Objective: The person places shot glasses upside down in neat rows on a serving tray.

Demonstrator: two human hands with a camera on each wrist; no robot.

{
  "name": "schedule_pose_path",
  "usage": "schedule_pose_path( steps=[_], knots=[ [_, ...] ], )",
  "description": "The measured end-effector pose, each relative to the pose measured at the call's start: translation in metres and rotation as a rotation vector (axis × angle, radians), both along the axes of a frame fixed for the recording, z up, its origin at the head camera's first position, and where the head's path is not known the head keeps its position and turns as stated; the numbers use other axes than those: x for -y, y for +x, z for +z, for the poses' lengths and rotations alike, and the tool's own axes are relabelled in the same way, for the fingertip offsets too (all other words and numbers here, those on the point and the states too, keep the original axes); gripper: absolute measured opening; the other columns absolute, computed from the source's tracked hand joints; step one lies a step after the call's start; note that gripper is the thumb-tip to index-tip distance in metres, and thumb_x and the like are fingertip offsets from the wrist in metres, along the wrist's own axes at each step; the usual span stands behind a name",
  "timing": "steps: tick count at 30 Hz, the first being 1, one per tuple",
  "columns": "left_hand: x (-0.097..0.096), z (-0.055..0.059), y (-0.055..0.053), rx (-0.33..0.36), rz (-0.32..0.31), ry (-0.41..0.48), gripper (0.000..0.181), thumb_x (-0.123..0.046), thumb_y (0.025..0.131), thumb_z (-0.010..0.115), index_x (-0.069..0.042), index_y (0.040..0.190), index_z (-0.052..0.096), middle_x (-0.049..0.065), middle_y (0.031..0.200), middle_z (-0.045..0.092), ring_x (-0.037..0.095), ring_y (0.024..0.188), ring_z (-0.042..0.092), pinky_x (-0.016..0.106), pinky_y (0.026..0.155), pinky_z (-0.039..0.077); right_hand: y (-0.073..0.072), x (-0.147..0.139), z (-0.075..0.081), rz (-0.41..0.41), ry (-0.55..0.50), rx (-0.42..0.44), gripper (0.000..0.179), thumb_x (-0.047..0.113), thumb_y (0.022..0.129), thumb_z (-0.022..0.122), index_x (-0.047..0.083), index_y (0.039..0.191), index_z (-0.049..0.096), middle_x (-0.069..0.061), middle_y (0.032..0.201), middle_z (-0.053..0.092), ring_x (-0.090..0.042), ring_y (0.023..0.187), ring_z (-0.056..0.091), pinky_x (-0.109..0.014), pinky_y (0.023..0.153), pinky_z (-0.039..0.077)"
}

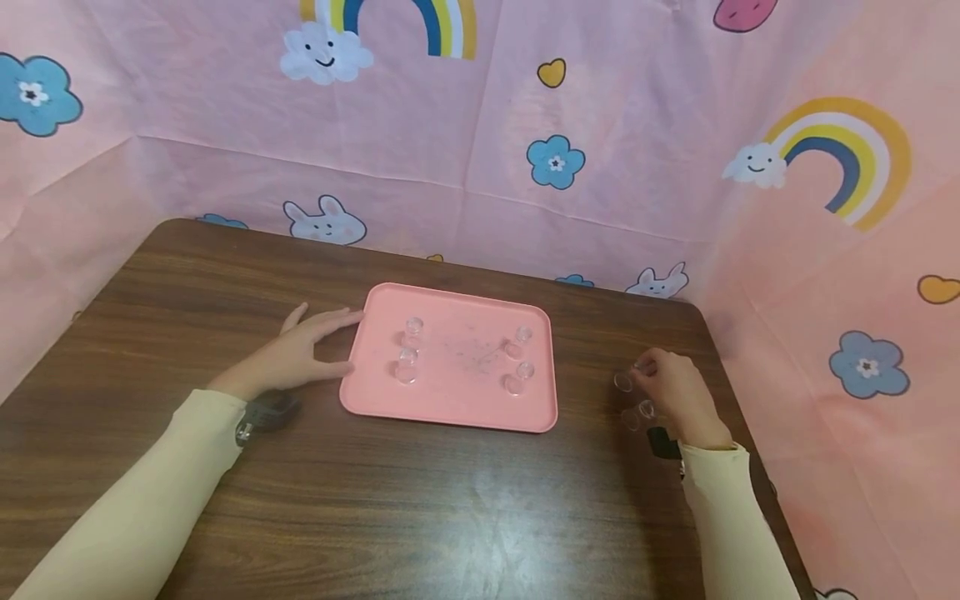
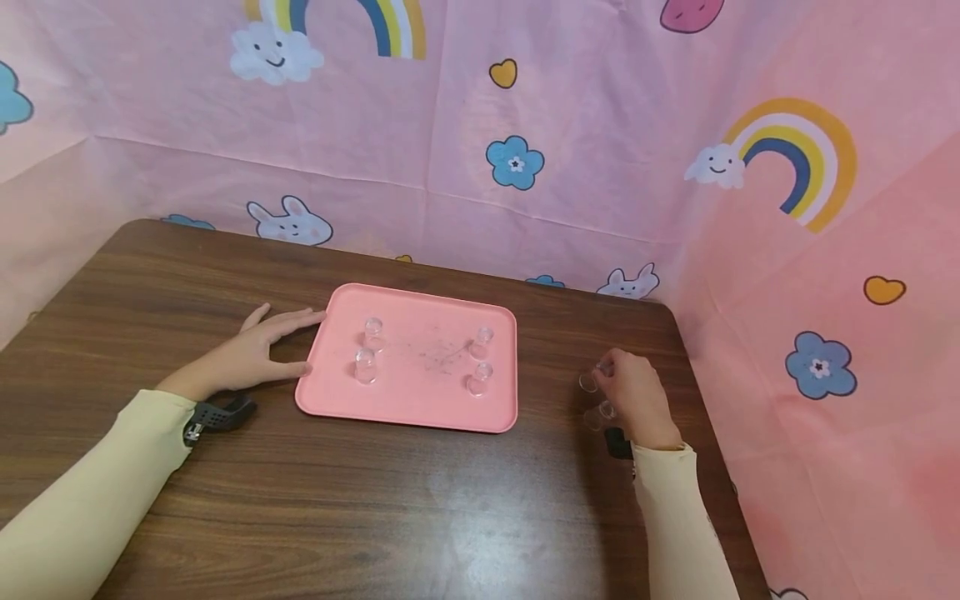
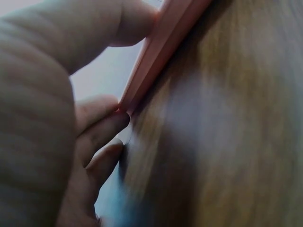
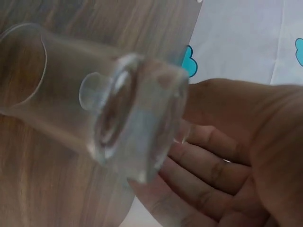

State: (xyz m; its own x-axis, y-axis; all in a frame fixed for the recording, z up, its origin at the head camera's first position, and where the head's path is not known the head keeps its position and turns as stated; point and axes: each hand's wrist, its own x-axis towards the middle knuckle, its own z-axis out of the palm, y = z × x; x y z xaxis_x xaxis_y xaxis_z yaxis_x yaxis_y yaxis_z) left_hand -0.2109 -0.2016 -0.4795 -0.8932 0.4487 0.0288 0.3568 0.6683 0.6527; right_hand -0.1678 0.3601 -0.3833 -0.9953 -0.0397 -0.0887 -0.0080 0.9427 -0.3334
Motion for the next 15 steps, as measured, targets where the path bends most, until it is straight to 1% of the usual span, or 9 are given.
schedule_pose_path(
  steps=[5, 10, 12, 15],
  knots=[
    [0.000, -0.001, 0.000, -0.006, -0.018, 0.010, 0.086, -0.047, 0.089, 0.079, -0.016, 0.160, 0.040, 0.013, 0.165, 0.037, 0.039, 0.154, 0.028, 0.059, 0.125, -0.013, 0.001, 0.001, -0.004, 0.000, 0.006, 0.027, 0.026, 0.017, 0.101, 0.066, -0.002, 0.120, 0.067, -0.022, 0.110, 0.073, -0.030, 0.088, 0.071, -0.054, 0.080, 0.059],
    [0.001, 0.000, 0.001, -0.002, -0.018, 0.002, 0.087, -0.048, 0.089, 0.079, -0.015, 0.160, 0.039, 0.014, 0.165, 0.036, 0.039, 0.154, 0.028, 0.059, 0.125, -0.013, -0.001, 0.003, -0.005, 0.031, 0.004, -0.037, 0.026, 0.014, 0.099, 0.067, -0.001, 0.120, 0.068, -0.020, 0.109, 0.073, -0.033, 0.093, 0.070, -0.056, 0.084, 0.058],
    [0.001, 0.001, 0.001, 0.002, -0.014, -0.004, 0.087, -0.048, 0.089, 0.079, -0.015, 0.159, 0.040, 0.015, 0.165, 0.037, 0.040, 0.153, 0.029, 0.058, 0.125, -0.013, -0.003, 0.006, -0.005, 0.048, -0.010, -0.074, 0.026, 0.012, 0.099, 0.067, -0.002, 0.121, 0.068, -0.020, 0.109, 0.073, -0.035, 0.096, 0.070, -0.057, 0.086, 0.057],
    [0.002, 0.002, 0.001, 0.008, -0.013, -0.006, 0.086, -0.049, 0.089, 0.078, -0.016, 0.159, 0.041, 0.016, 0.165, 0.037, 0.040, 0.153, 0.029, 0.058, 0.125, -0.013, -0.007, 0.013, -0.005, 0.039, -0.053, -0.120, 0.029, 0.010, 0.098, 0.068, -0.003, 0.124, 0.065, -0.021, 0.111, 0.073, -0.037, 0.099, 0.070, -0.057, 0.088, 0.057]
  ],
)
